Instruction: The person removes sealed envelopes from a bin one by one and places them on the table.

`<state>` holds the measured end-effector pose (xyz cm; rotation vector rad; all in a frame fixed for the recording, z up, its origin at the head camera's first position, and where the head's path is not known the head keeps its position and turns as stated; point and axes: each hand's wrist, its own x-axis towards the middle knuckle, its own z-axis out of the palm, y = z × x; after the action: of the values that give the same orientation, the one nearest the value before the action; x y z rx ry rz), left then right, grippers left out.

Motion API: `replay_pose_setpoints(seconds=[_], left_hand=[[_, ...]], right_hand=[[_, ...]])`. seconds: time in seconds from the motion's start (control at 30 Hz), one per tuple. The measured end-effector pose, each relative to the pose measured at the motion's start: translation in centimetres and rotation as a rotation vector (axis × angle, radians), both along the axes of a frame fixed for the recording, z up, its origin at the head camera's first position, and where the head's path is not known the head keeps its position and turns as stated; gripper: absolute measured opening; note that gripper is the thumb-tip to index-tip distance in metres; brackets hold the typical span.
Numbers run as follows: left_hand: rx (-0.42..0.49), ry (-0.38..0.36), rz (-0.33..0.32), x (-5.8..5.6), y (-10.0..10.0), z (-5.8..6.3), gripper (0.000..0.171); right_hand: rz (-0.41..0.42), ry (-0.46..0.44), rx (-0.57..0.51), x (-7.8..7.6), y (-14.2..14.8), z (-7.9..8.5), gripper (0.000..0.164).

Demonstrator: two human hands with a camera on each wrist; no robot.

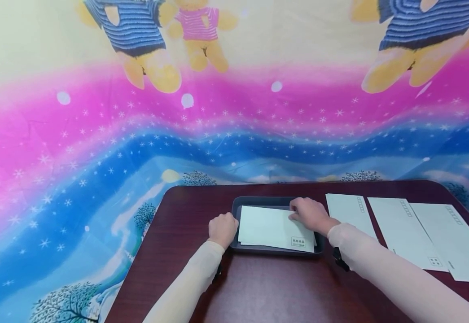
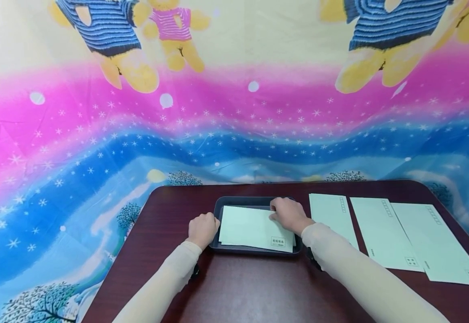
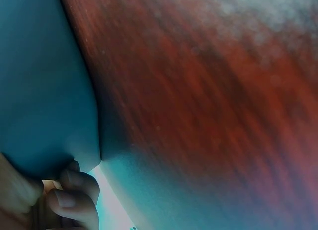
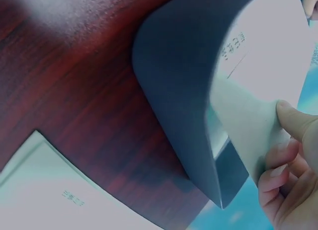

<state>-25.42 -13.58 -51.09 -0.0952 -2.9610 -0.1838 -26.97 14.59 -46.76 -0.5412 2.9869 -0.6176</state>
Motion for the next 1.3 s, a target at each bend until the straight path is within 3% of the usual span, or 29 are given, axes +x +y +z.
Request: replay_pose_setpoints(seconds=[0.67, 1.3], left_hand=[[-0.015, -0.001, 0.011, -0.2, 0.0, -0.3, 0.045], [-0.003, -0.010, 0.018, -0.1, 0.0, -0.1, 0.043]], right_hand=[[-0.025, 0.009, -0.041, -0.2, 1.0, 1.7, 0.010], [-0.086, -0.011, -0.047, 0.4, 2.1, 2.6, 0.013]])
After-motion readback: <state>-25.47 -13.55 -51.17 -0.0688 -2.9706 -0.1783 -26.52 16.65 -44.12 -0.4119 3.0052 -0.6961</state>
